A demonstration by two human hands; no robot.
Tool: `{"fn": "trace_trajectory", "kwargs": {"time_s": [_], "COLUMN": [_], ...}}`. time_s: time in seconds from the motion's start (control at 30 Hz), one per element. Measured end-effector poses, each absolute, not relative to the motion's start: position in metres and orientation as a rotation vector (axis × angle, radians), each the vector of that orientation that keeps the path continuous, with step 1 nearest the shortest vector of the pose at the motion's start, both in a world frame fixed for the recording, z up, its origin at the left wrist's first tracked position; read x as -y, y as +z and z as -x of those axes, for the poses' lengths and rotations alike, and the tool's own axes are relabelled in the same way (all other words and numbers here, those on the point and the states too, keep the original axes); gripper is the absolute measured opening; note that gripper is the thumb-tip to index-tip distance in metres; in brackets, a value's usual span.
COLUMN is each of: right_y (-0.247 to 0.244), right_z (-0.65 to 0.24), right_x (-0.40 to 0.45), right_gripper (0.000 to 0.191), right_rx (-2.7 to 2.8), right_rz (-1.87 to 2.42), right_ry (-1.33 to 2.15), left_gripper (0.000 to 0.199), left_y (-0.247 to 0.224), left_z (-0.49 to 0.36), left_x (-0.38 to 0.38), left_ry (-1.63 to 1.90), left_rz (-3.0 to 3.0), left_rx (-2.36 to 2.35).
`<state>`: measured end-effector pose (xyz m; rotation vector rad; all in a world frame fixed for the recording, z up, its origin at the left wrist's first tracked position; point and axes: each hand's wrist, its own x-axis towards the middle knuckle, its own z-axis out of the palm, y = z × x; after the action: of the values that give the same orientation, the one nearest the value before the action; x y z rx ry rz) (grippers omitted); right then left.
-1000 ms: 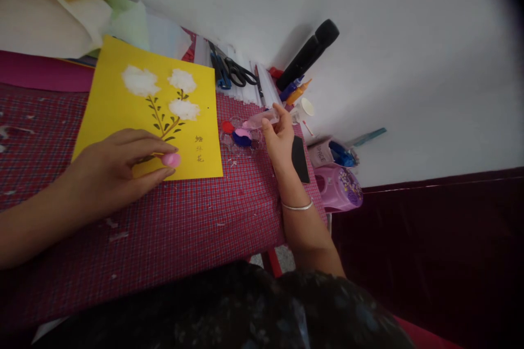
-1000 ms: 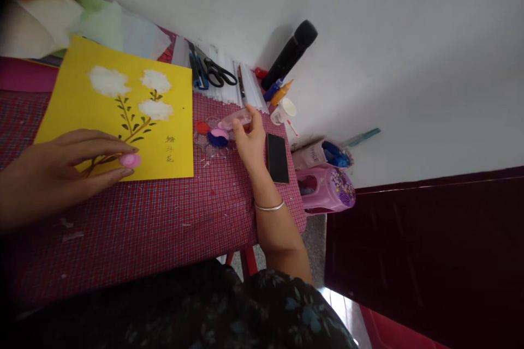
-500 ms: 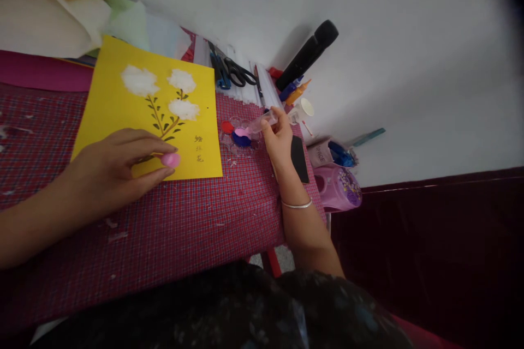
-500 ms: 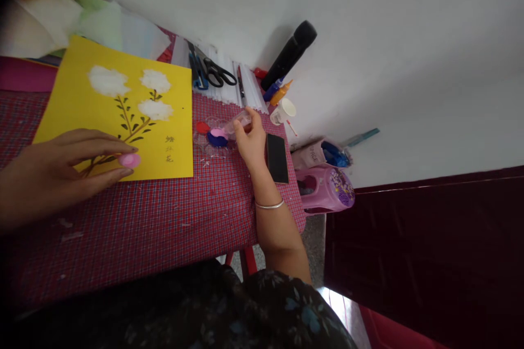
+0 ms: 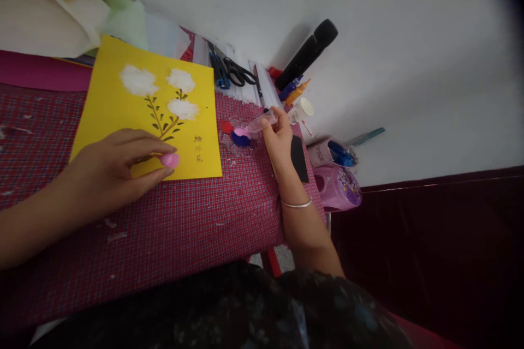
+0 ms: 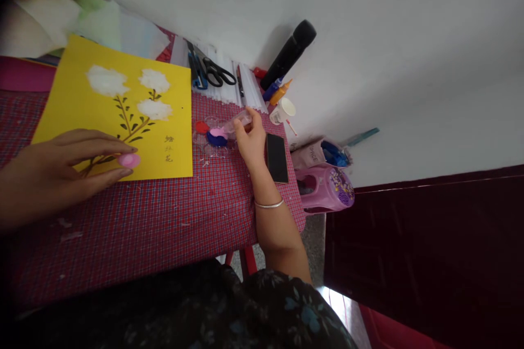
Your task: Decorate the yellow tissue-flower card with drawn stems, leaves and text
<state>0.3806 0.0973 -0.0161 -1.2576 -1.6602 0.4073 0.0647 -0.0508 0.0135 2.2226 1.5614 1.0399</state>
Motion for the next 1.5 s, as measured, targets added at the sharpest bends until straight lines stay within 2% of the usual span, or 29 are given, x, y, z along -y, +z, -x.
{"fn": "trace_trajectory", "kwargs": {"time_s": [0.73,1.5], "right_y": [-0.005,-0.003], "right_z": [-0.376,-0.375], "right_x": [-0.088,-0.085], "right_gripper": [0.048,0.049], "right_rx": [1.864,1.772], "right_rz": [1.228,1.297], "right_ry": [0.159,0.334], "left_gripper": [0.035,0.032], "left_y": [0.008,0.014], "left_z": [-0.065,-0.066], "left_x": [0.05,0.05], "left_ry": [1.081,1.013], "left_rz": [-2.313,-2.301], "left_rx": [-1.508,-1.518]}}
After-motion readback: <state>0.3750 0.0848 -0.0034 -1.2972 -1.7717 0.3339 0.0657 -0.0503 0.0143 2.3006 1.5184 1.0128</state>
